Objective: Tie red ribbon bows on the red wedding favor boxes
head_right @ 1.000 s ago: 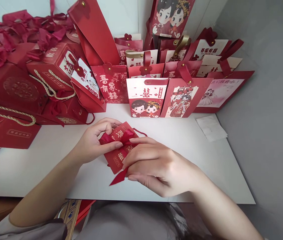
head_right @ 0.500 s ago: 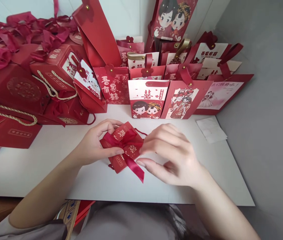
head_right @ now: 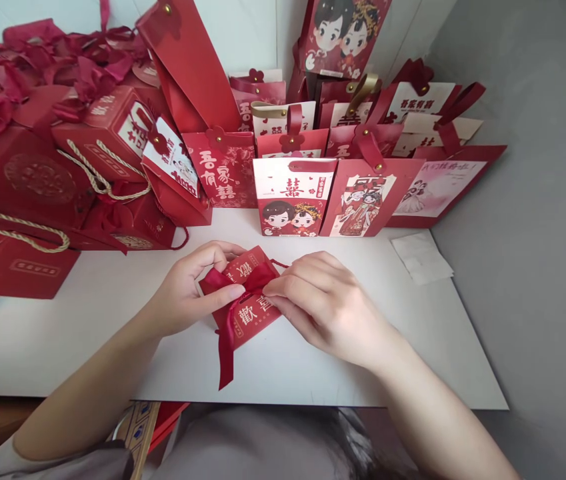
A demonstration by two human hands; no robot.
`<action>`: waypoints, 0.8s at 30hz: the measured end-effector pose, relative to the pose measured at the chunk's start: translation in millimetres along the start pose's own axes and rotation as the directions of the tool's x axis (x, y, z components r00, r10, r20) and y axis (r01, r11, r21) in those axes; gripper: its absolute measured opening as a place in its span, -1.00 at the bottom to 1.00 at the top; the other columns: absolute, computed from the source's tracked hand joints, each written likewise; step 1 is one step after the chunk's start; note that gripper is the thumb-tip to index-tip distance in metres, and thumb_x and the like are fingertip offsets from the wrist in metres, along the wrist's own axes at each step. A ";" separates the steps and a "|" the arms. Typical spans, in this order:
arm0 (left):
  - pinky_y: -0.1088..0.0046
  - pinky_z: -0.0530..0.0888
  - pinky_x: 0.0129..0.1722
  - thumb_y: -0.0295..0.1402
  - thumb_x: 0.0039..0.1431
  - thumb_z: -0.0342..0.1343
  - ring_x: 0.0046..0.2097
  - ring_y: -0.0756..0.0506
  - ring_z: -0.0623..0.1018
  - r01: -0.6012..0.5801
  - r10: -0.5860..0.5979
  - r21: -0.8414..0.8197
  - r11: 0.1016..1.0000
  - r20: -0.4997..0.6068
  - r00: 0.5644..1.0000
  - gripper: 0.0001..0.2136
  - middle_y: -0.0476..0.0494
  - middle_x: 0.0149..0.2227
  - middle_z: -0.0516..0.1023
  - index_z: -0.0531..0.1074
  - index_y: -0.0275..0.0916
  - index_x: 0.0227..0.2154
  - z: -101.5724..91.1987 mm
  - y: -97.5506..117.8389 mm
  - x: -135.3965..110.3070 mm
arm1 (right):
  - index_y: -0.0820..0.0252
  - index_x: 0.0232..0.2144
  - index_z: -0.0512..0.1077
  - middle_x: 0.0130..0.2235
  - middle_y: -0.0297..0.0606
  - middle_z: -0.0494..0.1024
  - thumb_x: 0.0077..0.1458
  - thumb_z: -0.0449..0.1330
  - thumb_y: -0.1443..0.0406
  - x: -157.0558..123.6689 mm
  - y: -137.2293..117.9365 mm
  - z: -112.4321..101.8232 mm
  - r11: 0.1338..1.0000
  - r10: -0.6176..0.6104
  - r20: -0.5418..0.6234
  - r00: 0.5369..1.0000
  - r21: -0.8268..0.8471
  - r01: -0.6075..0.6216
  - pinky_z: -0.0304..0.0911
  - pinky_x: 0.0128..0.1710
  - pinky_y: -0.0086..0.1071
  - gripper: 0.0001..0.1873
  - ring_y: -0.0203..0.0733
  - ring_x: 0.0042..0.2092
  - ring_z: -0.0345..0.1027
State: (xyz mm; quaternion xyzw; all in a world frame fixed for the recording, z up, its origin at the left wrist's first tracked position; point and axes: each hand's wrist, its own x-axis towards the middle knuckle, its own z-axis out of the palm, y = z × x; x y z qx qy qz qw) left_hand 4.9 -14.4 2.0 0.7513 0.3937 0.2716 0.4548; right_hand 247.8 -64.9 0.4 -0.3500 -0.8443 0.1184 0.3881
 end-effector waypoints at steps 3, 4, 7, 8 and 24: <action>0.30 0.45 0.00 -0.32 0.15 0.26 0.02 -0.14 0.54 -0.041 0.044 0.042 0.998 -0.058 0.997 -0.67 -0.14 0.01 0.53 0.16 -0.20 -0.49 0.8 -0.5 1.2 | 0.19 -0.15 0.45 -0.30 -0.25 0.58 0.23 0.19 0.52 -1.3 -4.0 -3.6 0.979 0.068 0.017 0.998 0.189 -0.070 0.32 -0.35 -0.36 -0.79 -0.25 -0.32 0.41; 0.30 0.45 -0.01 -0.32 0.14 0.27 0.00 -0.14 0.55 -0.046 0.049 0.050 0.998 -0.076 0.996 -0.65 -0.14 -0.01 0.54 0.14 -0.20 -0.50 0.7 -0.8 1.6 | 0.17 -0.14 0.45 -0.30 -0.26 0.58 0.23 0.17 0.53 -2.0 -5.1 -5.9 0.967 0.087 0.025 0.996 0.239 -0.091 0.31 -0.39 -0.39 -0.78 -0.27 -0.33 0.42; 0.29 0.46 -0.01 -0.32 0.12 0.28 -0.03 -0.14 0.54 -0.052 0.057 0.053 0.997 -0.098 0.994 -0.61 -0.15 -0.04 0.55 0.10 -0.20 -0.53 -0.7 -2.7 3.2 | 0.12 -0.13 0.45 -0.31 -0.31 0.59 0.24 0.17 0.50 -3.3 -5.0 -15.2 0.943 0.155 0.073 0.985 0.285 -0.170 0.31 -0.42 -0.42 -0.77 -0.30 -0.37 0.44; 0.28 0.46 0.00 -0.31 0.13 0.28 -0.03 -0.14 0.54 -0.052 0.055 0.038 0.998 -0.092 0.994 -0.61 -0.16 -0.04 0.55 0.10 -0.20 -0.54 -1.6 -3.7 3.8 | 0.11 -0.14 0.45 -0.32 -0.32 0.59 0.24 0.19 0.47 -3.1 -3.9 -18.4 0.939 0.189 0.086 0.978 0.277 -0.205 0.31 -0.42 -0.41 -0.80 -0.29 -0.38 0.44; 0.13 0.41 0.24 -0.18 0.30 0.14 0.15 -0.24 0.52 0.001 0.001 -0.164 0.986 0.010 1.000 -0.55 -0.14 0.20 0.47 0.43 -0.25 -0.69 -9.1 -6.1 5.2 | 0.26 -0.13 0.55 0.05 0.06 0.59 0.21 0.28 0.32 3.3 -4.1 10.8 0.961 -0.023 -0.097 0.995 -0.276 -0.005 0.33 0.01 -0.02 -0.82 0.16 0.05 0.46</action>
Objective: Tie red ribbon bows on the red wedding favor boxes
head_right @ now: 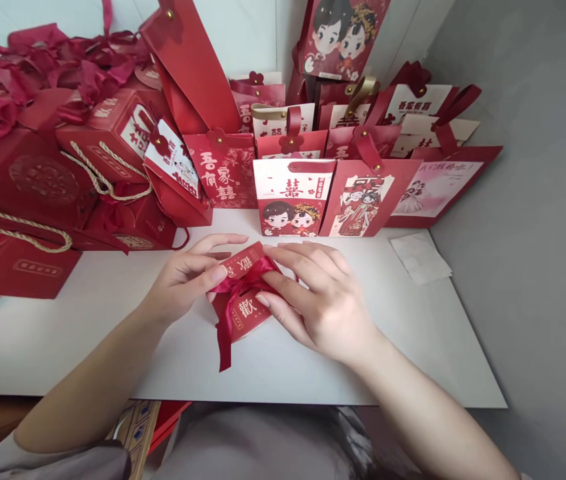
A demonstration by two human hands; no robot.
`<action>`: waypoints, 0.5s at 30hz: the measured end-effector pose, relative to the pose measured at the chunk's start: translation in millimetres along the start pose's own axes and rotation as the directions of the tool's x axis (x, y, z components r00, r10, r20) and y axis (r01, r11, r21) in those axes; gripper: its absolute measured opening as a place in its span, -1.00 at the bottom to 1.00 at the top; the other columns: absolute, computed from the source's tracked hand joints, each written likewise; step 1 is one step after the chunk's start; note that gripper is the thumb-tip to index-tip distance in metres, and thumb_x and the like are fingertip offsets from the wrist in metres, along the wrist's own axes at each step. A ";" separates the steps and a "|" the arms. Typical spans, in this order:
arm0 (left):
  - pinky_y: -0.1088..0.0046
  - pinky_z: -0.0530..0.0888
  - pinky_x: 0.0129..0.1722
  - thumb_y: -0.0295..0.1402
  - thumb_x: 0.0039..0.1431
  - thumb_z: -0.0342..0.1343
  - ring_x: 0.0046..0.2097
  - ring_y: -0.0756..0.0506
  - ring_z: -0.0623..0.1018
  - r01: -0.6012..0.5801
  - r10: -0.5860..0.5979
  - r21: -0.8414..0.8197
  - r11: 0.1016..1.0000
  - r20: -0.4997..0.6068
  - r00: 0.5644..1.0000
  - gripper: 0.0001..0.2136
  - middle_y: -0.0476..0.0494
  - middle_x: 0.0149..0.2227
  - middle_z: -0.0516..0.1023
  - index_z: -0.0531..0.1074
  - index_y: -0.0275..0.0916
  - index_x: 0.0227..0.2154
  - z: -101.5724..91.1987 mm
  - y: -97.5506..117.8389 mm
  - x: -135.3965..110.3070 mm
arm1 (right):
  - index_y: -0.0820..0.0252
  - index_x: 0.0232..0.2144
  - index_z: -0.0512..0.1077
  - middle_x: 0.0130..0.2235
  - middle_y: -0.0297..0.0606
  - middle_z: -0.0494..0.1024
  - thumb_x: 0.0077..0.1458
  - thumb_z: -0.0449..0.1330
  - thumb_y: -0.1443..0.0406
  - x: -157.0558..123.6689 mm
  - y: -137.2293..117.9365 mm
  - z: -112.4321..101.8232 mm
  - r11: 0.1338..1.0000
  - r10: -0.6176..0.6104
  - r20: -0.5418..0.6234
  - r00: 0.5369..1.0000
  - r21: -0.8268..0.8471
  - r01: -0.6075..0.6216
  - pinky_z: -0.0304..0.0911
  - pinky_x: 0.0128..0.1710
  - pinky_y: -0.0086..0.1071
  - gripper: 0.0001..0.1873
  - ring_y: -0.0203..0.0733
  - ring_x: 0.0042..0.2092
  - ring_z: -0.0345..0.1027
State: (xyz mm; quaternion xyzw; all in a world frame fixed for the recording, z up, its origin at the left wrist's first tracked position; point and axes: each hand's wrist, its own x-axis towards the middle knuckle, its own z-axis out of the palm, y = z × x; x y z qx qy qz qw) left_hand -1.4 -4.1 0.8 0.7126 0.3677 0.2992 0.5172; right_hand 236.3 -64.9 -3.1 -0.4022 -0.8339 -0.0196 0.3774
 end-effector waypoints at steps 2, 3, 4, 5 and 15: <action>0.11 0.39 0.26 -0.18 0.31 0.11 0.21 -0.26 0.48 -0.011 0.011 -0.003 1.000 -0.004 1.000 -0.52 -0.13 0.19 0.48 0.40 -0.25 -0.72 -0.5 0.3 -0.4 | 0.21 -0.10 0.54 0.04 0.01 0.60 0.23 0.27 0.33 0.5 0.0 -1.5 0.998 0.041 0.013 0.999 0.040 -0.041 0.34 0.03 -0.02 -0.82 0.12 0.04 0.48; 0.10 0.40 0.25 -0.16 0.32 0.10 0.21 -0.27 0.48 -0.012 0.012 -0.027 1.000 0.005 1.000 -0.53 -0.15 0.19 0.48 0.43 -0.25 -0.69 -0.8 0.4 -0.5 | 0.17 -0.12 0.54 0.03 -0.03 0.61 0.24 0.25 0.34 0.8 0.0 -2.9 0.993 0.077 0.026 0.997 0.091 -0.079 0.34 0.02 -0.04 -0.84 0.08 0.01 0.50; 0.10 0.43 0.23 -0.15 0.33 0.08 0.20 -0.28 0.48 -0.009 0.011 -0.059 0.998 0.023 1.000 -0.55 -0.16 0.19 0.48 0.48 -0.23 -0.65 -1.0 0.3 -0.6 | 0.13 -0.16 0.54 -0.01 -0.08 0.63 0.25 0.23 0.35 1.0 -0.1 -4.3 0.977 0.125 0.030 0.992 0.167 -0.128 0.35 0.01 -0.07 -0.88 0.03 -0.02 0.51; 0.09 0.45 0.21 -0.14 0.33 0.07 0.19 -0.28 0.49 -0.005 0.009 -0.094 0.996 0.045 0.999 -0.58 -0.18 0.19 0.48 0.54 -0.22 -0.59 -1.0 0.3 -0.8 | 0.11 -0.22 0.53 -0.06 -0.13 0.64 0.27 0.21 0.35 1.1 -0.1 -5.5 0.947 0.186 0.027 0.982 0.263 -0.186 0.36 -0.02 -0.11 -0.91 -0.02 -0.05 0.53; 0.07 0.46 0.19 -0.03 0.31 0.07 0.21 -0.31 0.46 0.022 0.000 -0.117 0.993 0.181 0.983 -0.55 -0.22 0.10 0.53 0.47 -0.21 -0.60 5.7 3.2 -2.1 | 0.13 -0.35 0.46 0.24 -0.12 0.41 0.26 0.24 0.10 3.2 6.3 -1.9 0.477 0.340 0.444 0.829 0.679 -0.559 0.24 0.24 -0.04 -0.76 0.04 0.26 0.31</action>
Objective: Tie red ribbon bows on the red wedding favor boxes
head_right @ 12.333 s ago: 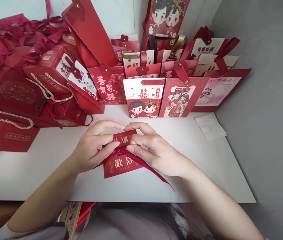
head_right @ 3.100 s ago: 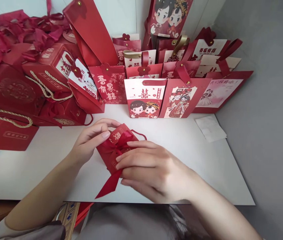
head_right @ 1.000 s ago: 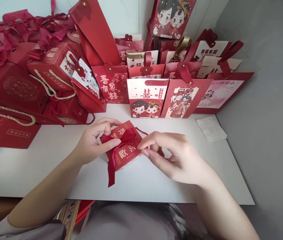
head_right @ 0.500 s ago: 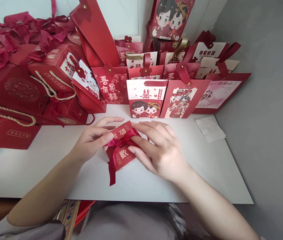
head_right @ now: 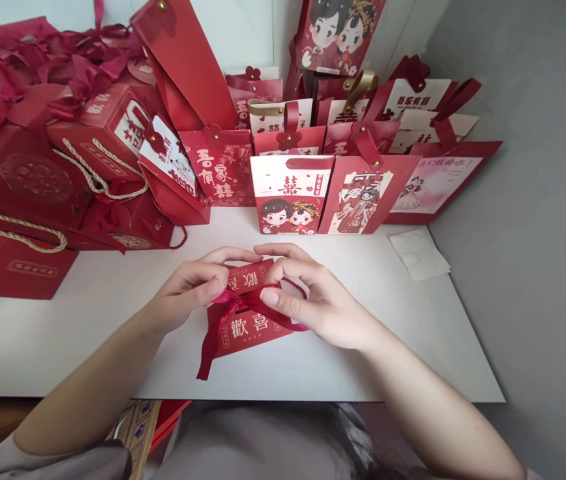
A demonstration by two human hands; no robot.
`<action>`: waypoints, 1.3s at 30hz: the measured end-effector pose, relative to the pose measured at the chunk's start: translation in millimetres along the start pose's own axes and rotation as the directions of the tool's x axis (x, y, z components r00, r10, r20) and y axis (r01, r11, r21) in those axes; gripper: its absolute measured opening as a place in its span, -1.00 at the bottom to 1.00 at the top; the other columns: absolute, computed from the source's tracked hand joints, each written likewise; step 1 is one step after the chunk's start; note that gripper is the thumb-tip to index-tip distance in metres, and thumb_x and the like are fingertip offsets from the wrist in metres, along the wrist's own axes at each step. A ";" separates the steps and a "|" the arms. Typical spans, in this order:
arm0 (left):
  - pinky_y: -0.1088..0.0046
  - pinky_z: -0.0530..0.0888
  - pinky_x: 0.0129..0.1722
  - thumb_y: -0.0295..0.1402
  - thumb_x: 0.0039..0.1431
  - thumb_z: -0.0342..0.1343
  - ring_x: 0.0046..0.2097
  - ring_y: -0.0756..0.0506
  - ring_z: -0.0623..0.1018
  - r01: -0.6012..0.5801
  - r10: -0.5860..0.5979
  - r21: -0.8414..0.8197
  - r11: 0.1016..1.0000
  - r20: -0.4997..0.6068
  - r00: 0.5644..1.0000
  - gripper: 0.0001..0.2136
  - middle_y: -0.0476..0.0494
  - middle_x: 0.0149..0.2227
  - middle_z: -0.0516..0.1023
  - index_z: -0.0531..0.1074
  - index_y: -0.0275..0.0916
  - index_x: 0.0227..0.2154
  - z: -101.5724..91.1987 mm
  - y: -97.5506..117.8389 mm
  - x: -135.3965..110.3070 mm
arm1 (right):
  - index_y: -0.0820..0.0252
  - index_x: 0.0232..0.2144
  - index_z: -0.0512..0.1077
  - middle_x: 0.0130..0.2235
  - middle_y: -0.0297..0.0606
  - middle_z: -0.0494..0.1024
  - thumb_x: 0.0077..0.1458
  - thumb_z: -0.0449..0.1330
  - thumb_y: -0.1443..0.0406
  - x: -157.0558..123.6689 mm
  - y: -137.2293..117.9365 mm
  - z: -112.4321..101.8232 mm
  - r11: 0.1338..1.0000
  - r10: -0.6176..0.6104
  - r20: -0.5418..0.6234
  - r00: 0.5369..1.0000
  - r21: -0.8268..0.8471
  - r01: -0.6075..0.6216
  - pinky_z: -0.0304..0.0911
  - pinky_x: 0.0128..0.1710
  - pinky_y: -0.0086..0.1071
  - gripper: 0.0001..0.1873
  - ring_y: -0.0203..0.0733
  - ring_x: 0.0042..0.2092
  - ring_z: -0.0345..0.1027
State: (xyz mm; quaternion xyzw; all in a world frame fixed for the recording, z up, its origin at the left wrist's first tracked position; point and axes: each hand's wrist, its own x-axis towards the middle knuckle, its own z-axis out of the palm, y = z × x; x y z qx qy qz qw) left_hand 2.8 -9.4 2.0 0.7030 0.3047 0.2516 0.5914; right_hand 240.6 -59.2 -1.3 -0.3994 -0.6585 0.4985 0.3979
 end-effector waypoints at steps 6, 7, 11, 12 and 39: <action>0.20 0.45 0.19 -0.20 0.27 0.17 0.20 -0.24 0.48 -0.024 0.025 0.041 0.999 -0.030 0.999 -0.66 -0.21 0.03 0.54 0.46 -0.21 -0.59 -0.2 -1.9 1.1 | 0.15 -0.50 0.49 0.26 -0.15 0.41 0.24 0.28 0.16 4.1 2.4 0.2 0.993 0.028 0.081 0.996 0.116 -0.038 0.18 0.30 -0.09 -0.70 0.04 0.38 0.13; 0.20 0.46 0.19 -0.21 0.27 0.17 0.18 -0.23 0.49 -0.024 0.026 0.057 0.998 -0.035 0.999 -0.67 -0.21 0.02 0.54 0.47 -0.21 -0.60 -0.5 -2.0 1.0 | 0.16 -0.52 0.49 0.26 -0.15 0.42 0.25 0.26 0.15 4.8 3.6 0.2 0.991 0.033 0.075 0.997 0.125 -0.042 0.19 0.29 -0.09 -0.67 0.04 0.36 0.17; 0.21 0.49 0.16 -0.19 0.28 0.16 0.12 -0.22 0.53 -0.003 0.009 0.160 0.987 -0.042 0.999 -0.64 -0.20 0.04 0.54 0.49 -0.22 -0.62 -3.8 -0.3 -0.8 | 0.18 -0.57 0.47 0.20 -0.16 0.49 0.28 0.23 0.13 5.8 5.2 -0.1 0.990 0.097 0.030 0.995 0.096 -0.100 0.30 0.19 -0.10 -0.59 0.03 0.23 0.36; 0.22 0.47 0.17 -0.20 0.28 0.16 0.12 -0.21 0.53 -0.003 0.010 0.199 0.980 -0.034 0.999 -0.64 -0.19 0.05 0.54 0.50 -0.21 -0.61 -4.8 0.6 -1.5 | 0.18 -0.58 0.47 0.19 -0.16 0.50 0.28 0.23 0.13 5.5 4.8 -0.2 0.990 0.115 0.025 0.993 0.080 -0.116 0.32 0.17 -0.11 -0.59 0.02 0.20 0.39; 0.27 0.43 0.15 -0.28 0.20 0.24 0.15 -0.20 0.49 -0.113 0.104 0.512 0.852 0.046 0.993 -0.72 -0.11 0.10 0.51 0.49 -0.23 -0.61 -15.8 13.9 -4.5 | 0.18 -0.59 0.40 0.12 -0.22 0.55 0.31 0.19 0.22 2.3 3.5 2.4 0.992 -0.014 0.001 1.000 -0.126 0.014 0.35 0.02 -0.29 -0.60 -0.12 0.04 0.50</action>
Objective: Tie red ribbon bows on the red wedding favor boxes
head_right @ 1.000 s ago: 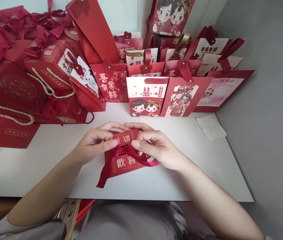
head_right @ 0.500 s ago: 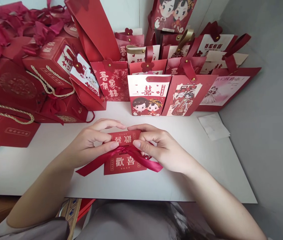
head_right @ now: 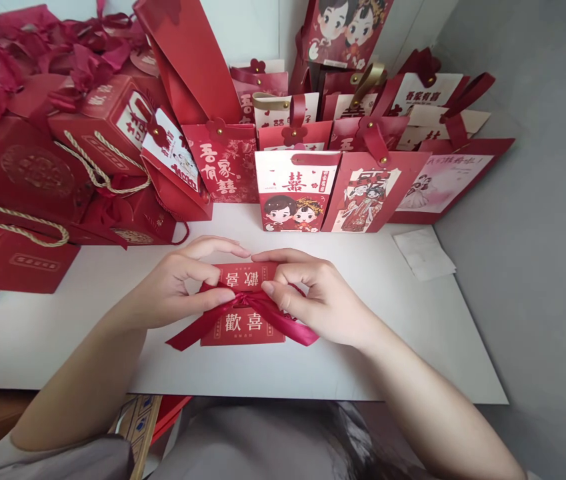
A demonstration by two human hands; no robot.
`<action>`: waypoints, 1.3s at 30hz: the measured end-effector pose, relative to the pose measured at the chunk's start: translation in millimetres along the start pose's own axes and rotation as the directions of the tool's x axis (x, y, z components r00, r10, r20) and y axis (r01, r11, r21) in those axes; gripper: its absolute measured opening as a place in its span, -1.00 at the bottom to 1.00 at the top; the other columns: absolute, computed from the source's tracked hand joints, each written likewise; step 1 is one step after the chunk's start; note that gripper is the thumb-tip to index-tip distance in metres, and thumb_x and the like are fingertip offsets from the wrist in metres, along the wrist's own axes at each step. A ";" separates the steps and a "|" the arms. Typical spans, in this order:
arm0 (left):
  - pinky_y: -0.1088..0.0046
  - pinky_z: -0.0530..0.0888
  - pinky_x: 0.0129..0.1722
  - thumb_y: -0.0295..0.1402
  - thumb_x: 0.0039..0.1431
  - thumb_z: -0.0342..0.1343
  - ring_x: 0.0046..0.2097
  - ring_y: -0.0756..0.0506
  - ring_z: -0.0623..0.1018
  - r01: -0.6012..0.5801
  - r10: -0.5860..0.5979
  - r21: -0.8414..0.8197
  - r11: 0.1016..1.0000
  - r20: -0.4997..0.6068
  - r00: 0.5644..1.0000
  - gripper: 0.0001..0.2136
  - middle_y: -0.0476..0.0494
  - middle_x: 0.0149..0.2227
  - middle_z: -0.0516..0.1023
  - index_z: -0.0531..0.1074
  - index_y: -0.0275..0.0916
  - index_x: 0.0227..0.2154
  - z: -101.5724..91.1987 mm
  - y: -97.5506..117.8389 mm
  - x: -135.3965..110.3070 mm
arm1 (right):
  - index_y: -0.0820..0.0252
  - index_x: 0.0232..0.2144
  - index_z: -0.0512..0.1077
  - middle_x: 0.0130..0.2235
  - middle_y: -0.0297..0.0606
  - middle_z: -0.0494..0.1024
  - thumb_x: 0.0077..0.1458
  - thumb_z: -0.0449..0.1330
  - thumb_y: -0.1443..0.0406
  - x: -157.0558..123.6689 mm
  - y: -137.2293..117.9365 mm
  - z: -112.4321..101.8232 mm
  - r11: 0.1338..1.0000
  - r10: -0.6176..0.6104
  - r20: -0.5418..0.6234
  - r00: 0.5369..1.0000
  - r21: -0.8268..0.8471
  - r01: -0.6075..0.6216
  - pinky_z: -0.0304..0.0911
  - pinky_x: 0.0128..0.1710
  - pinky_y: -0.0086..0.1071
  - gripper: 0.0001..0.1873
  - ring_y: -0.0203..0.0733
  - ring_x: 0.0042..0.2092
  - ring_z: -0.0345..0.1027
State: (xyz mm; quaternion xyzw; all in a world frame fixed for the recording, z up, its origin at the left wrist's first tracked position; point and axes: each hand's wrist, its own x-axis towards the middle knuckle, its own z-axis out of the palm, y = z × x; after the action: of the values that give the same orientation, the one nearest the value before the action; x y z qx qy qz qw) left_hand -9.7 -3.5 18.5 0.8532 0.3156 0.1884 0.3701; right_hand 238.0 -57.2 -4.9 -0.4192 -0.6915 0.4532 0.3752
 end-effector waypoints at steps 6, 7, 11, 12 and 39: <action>0.33 0.50 0.10 -0.16 -0.01 0.41 0.21 -0.24 0.44 0.088 -0.081 -0.151 0.985 0.054 0.995 -0.74 -0.18 0.15 0.44 0.61 -0.17 -0.29 -0.5 -4.3 0.1 | 0.16 -0.54 0.41 0.12 -0.23 0.49 0.29 0.22 0.20 0.9 -0.1 1.4 1.000 0.010 -0.109 0.994 0.017 -0.008 0.24 0.12 -0.26 -0.65 -0.10 0.15 0.40; 0.31 0.47 0.15 -0.18 -0.01 0.42 0.22 -0.23 0.44 0.085 -0.078 -0.165 0.983 0.049 0.996 -0.73 -0.17 0.15 0.44 0.59 -0.16 -0.27 0.0 -5.3 -0.2 | 0.16 -0.54 0.41 0.12 -0.22 0.49 0.29 0.22 0.19 1.4 0.2 1.3 1.000 0.012 -0.114 0.993 0.026 -0.009 0.23 0.13 -0.25 -0.65 -0.10 0.16 0.39; 0.23 0.39 0.23 -0.23 0.07 0.37 0.23 -0.23 0.43 0.050 -0.065 -0.307 0.950 -0.041 0.997 -0.64 -0.16 0.18 0.43 0.46 -0.12 -0.08 6.9 -10.3 -1.0 | 0.15 -0.55 0.40 0.11 -0.20 0.48 0.30 0.22 0.19 2.7 1.1 1.8 0.998 -0.007 -0.103 0.995 0.060 0.013 0.21 0.15 -0.21 -0.64 -0.05 0.23 0.32; 0.22 0.40 0.22 -0.23 0.14 0.31 0.23 -0.22 0.44 0.036 -0.066 -0.356 0.934 -0.073 0.995 -0.64 -0.16 0.18 0.43 0.42 -0.10 -0.01 9.7 -10.9 -0.6 | 0.15 -0.55 0.40 0.11 -0.20 0.48 0.30 0.21 0.18 2.7 1.2 2.2 0.998 -0.013 -0.102 0.995 0.066 0.020 0.21 0.16 -0.20 -0.63 -0.05 0.25 0.30; 0.28 0.41 0.10 -0.52 0.07 0.16 0.11 -0.18 0.48 0.068 -0.106 -0.201 0.977 -0.185 0.977 -0.92 -0.16 0.00 0.45 0.43 -0.21 -0.40 34.6 6.0 7.6 | 0.12 -0.53 0.39 0.17 -0.28 0.45 0.31 0.18 0.15 11.7 16.6 3.7 0.988 0.061 -0.086 0.994 0.147 -0.048 0.15 0.25 -0.10 -0.64 -0.02 0.22 0.31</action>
State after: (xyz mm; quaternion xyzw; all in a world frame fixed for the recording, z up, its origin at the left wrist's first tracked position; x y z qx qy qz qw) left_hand 17.4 -19.2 1.0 0.7758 0.3675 0.2845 0.4267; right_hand 234.4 -43.6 -20.0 -0.4297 -0.6274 0.4929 0.4228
